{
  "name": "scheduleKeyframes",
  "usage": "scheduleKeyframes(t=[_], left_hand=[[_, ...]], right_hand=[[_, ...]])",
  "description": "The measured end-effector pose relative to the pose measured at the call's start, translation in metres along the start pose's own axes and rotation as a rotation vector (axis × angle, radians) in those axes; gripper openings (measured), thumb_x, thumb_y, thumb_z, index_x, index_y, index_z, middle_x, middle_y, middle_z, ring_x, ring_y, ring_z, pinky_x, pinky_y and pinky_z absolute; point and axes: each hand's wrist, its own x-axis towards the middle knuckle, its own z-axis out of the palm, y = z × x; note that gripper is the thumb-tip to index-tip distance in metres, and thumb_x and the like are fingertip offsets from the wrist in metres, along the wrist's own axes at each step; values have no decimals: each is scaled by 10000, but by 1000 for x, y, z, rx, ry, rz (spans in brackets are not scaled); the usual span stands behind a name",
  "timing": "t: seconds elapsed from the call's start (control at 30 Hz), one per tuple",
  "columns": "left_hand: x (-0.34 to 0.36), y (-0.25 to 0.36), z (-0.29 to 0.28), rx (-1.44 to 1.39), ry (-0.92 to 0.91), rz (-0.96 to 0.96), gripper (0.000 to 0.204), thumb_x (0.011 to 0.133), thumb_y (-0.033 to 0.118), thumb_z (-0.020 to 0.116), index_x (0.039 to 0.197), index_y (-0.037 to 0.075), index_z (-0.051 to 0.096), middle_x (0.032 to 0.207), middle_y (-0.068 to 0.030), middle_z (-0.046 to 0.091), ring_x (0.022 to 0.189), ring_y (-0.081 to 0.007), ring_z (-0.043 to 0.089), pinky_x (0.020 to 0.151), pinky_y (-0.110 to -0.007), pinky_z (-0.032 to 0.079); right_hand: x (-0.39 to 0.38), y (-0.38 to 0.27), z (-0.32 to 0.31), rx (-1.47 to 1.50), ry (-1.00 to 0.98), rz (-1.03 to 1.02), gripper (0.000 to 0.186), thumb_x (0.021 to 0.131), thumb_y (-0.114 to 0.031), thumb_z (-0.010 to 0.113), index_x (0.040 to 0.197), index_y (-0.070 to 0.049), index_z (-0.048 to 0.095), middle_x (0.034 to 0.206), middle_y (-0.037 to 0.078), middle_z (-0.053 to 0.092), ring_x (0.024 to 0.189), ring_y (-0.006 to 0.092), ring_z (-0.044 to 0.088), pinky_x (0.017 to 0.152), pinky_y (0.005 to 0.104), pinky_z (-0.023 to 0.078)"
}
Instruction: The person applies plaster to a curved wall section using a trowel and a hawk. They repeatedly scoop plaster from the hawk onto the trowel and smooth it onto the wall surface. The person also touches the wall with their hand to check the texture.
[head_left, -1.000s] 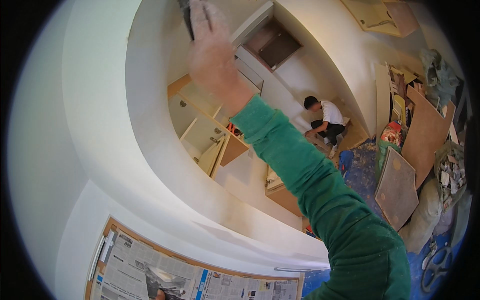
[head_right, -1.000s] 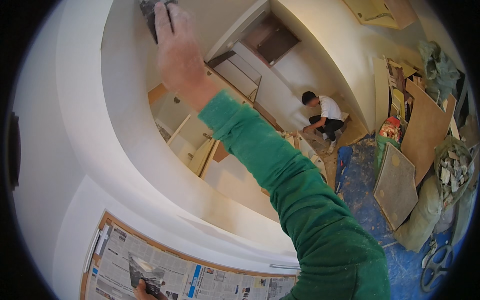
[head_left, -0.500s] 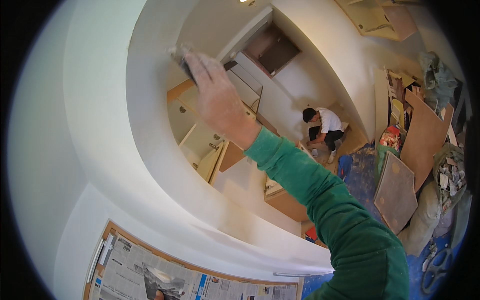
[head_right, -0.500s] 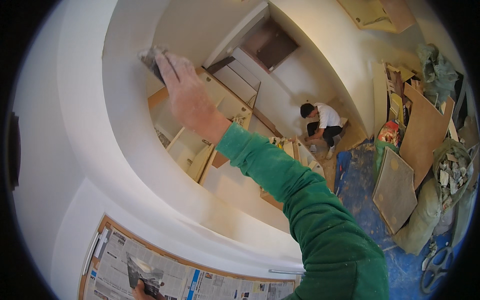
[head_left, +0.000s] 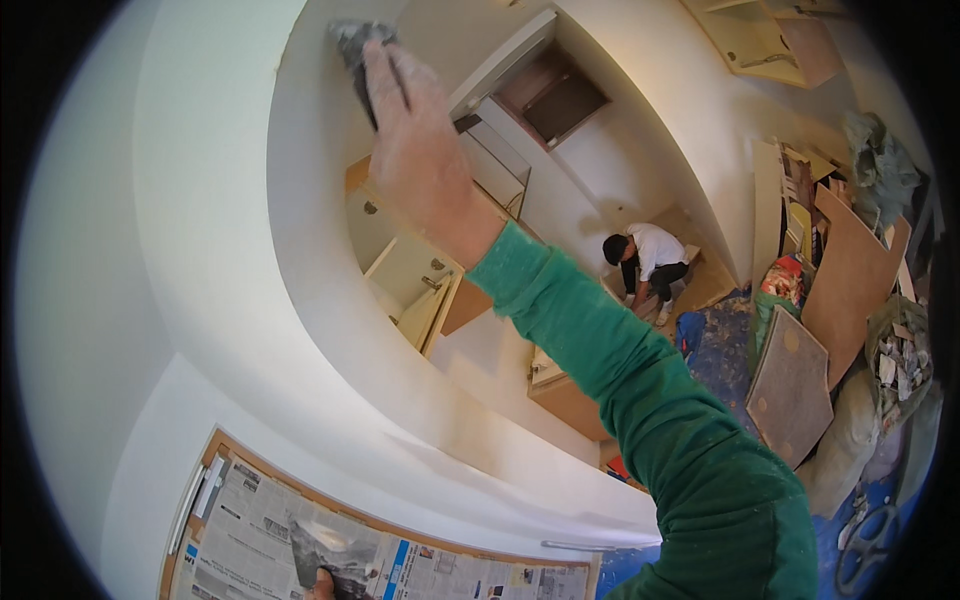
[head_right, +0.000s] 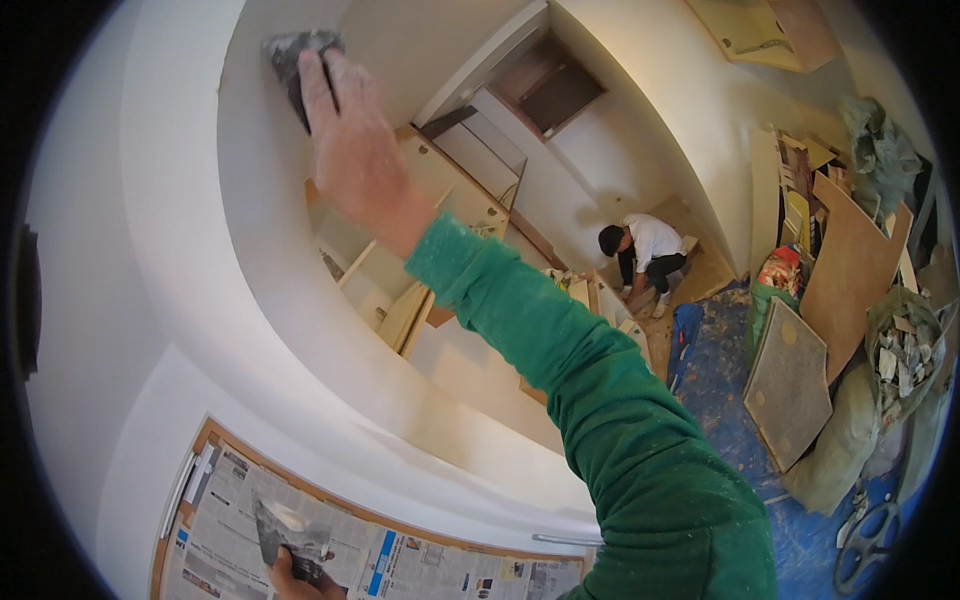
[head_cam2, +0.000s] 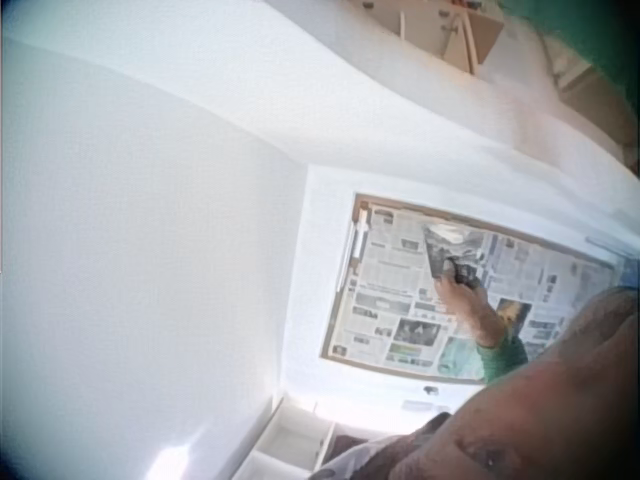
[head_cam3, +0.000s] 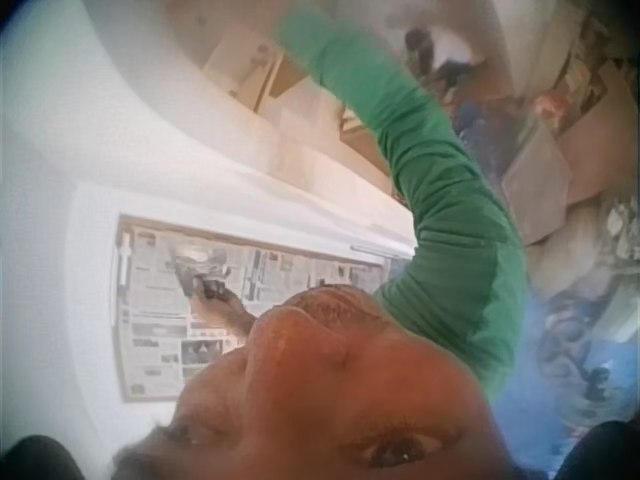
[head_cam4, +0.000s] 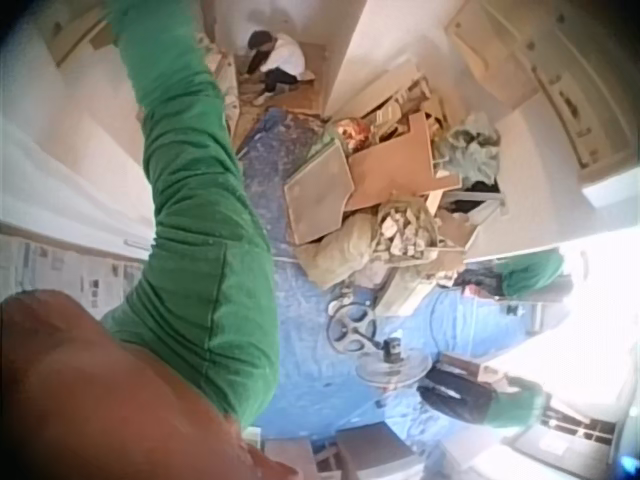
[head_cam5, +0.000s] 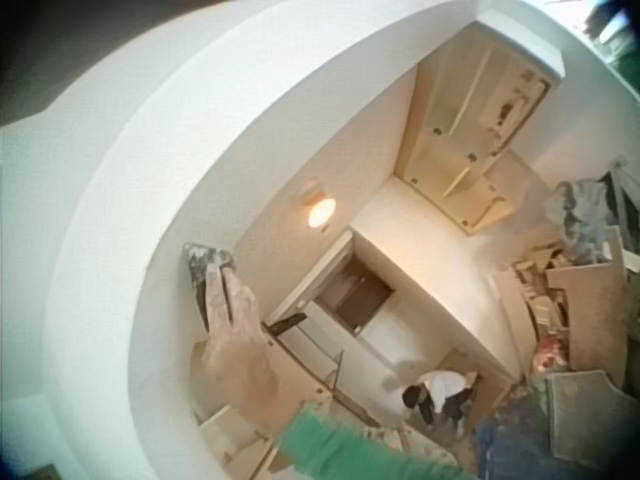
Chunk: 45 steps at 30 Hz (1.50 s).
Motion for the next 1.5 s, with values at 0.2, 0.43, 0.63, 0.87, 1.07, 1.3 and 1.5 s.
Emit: scheduleKeyframes(t=[0.2,0.43,0.63,0.87,1.07,1.3,1.5], left_hand=[[-31,-23,53,-383,-360,10,421,922,242,583,1233,-41,567,1102,-144,651,921,-238,651,729,-380,538],[-70,-24,168,-582,-763,-276,315,987,217,534,1172,-25,609,951,-135,723,781,-228,695,629,-333,541],[-67,-29,205,-676,-842,-439,236,974,169,556,1101,-16,628,962,-125,730,730,-230,698,582,-310,527],[-63,-16,176,-538,-719,-179,322,950,194,550,1166,-42,589,986,-137,709,759,-228,679,564,-342,509],[-57,-23,148,-383,-625,-43,383,916,224,552,1147,-80,583,991,-174,682,721,-263,678,527,-395,537],[-48,-20,113,-284,-515,-33,324,949,213,553,1130,-50,608,931,-127,708,717,-223,671,574,-333,501],[-52,-21,120,-331,-504,-63,311,955,213,549,1122,-40,615,927,-133,712,734,-232,684,590,-333,522]], right_hand=[[-37,-35,-3,99,-205,89,671,819,76,537,1473,68,387,1412,316,438,1277,498,435,1105,497,401],[-55,-52,-127,454,-633,246,669,802,125,511,1453,-29,482,1439,219,486,1304,399,509,1084,442,445],[-72,-54,-209,425,-1058,25,671,837,118,471,1471,-102,501,1460,184,491,1306,358,541,1053,399,495],[-28,29,-154,14,-562,-41,746,767,106,503,1492,-50,419,1374,237,513,1282,405,508,1089,446,445],[59,45,-94,-45,-54,-108,662,865,95,459,1511,86,316,1435,313,436,1335,445,428,1137,494,377],[25,26,-23,-40,33,45,697,812,82,521,1491,31,372,1392,284,462,1241,458,469,1086,468,415],[-41,-5,-3,119,-205,55,678,822,93,521,1485,12,403,1413,269,457,1289,449,453,1114,464,404]])
